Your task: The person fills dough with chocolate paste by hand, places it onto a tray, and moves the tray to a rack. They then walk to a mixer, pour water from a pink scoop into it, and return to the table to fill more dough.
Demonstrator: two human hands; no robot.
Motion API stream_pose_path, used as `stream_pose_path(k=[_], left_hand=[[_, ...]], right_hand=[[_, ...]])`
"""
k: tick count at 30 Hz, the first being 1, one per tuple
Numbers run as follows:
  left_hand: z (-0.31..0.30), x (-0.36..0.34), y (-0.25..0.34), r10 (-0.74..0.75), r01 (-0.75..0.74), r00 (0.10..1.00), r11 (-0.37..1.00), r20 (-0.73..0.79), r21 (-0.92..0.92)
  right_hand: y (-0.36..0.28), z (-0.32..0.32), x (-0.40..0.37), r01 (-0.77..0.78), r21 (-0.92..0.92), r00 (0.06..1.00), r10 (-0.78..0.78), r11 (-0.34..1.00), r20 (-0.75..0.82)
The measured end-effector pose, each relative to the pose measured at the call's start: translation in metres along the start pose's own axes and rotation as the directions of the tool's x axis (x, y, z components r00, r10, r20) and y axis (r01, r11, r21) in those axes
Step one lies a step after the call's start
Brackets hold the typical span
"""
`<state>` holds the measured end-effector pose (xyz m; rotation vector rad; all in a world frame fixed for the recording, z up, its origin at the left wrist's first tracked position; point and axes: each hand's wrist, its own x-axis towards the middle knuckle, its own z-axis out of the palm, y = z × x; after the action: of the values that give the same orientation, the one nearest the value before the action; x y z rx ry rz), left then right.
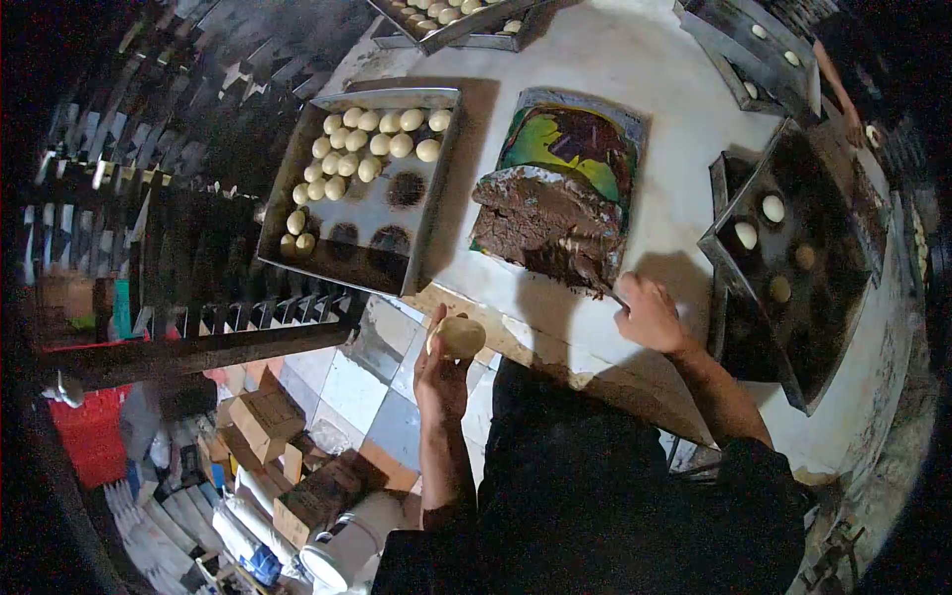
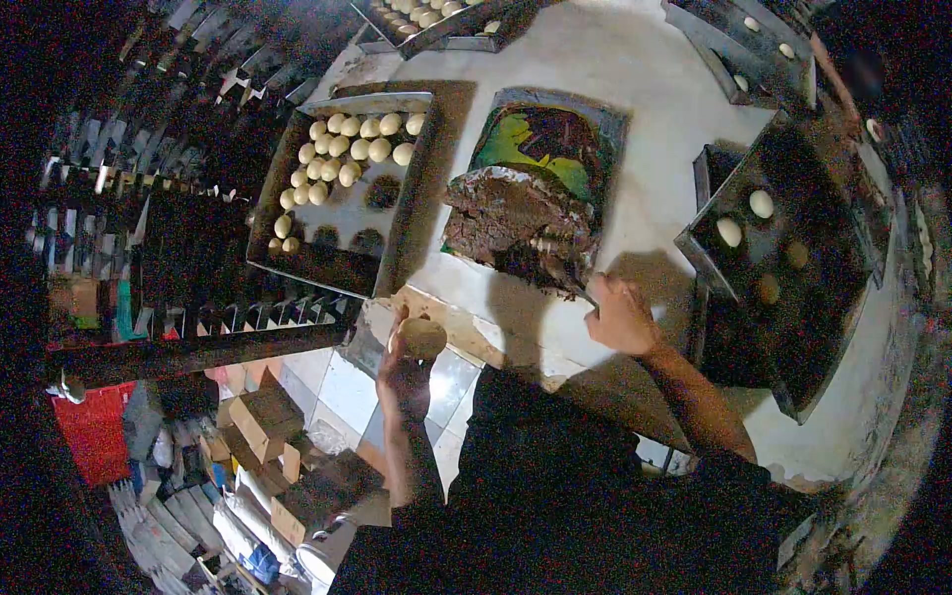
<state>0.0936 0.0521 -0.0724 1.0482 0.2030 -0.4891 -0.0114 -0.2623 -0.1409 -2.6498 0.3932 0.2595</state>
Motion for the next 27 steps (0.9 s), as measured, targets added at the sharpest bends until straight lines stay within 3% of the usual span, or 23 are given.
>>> stream_pose_path(k=[2,5,7,9,11,14,18,21,22,25,26,27], left_hand=[[-0.004,0.003,-0.003,-0.012,0.012,1.000,1.000,0.003,-0.001],[-0.003,0.005,-0.007,-0.027,0.029,0.999,0.998,0.043,-0.054],[0.003,0.004,-0.007,-0.037,0.047,0.996,0.990,0.079,-0.130],[0.008,0.004,-0.006,-0.027,0.032,0.997,0.997,0.078,-0.064],[0.014,0.004,-0.012,0.030,-0.030,0.999,0.999,0.023,0.017],[0.021,0.007,-0.010,-0.043,0.042,0.999,0.999,0.021,0.031],[0.033,0.007,-0.008,-0.043,0.043,0.999,0.999,0.020,-0.009],[0.041,0.008,-0.006,-0.008,0.008,1.000,1.000,0.015,-0.007],[0.045,0.011,-0.008,0.012,-0.012,1.000,1.000,0.003,-0.002],[0.048,0.028,-0.021,-0.018,0.022,0.998,0.997,0.055,-0.069],[0.049,0.034,-0.030,-0.049,0.058,0.996,0.991,0.071,-0.117],[0.053,0.038,-0.039,-0.082,0.096,0.993,0.982,0.088,-0.164]], right_hand=[[-0.005,-0.002,-0.006,0.030,-0.015,0.999,-0.029,0.999,0.030],[-0.010,0.006,-0.005,-0.091,-0.075,0.994,0.085,0.993,-0.072],[-0.014,-0.009,-0.003,-0.060,-0.058,0.996,0.056,0.996,-0.074],[-0.026,-0.020,-0.005,0.006,-0.027,0.995,-0.008,1.000,-0.098],[-0.034,-0.026,-0.005,0.101,-0.003,0.981,-0.100,0.995,-0.164],[-0.035,-0.012,0.020,0.165,-0.028,0.929,-0.164,0.986,-0.331],[-0.034,0.006,0.038,0.110,-0.130,0.972,-0.134,0.985,-0.195],[-0.019,-0.013,0.046,0.221,0.052,0.975,-0.220,0.974,-0.023],[-0.024,-0.039,0.043,0.141,0.123,0.980,-0.156,0.982,0.122],[-0.003,-0.030,0.028,0.171,0.645,0.977,-0.214,0.745,-0.011],[-0.014,-0.036,0.016,0.195,0.690,0.979,-0.182,0.698,-0.092],[-0.022,-0.033,0.008,0.398,0.617,0.916,-0.266,0.679,-0.299]])
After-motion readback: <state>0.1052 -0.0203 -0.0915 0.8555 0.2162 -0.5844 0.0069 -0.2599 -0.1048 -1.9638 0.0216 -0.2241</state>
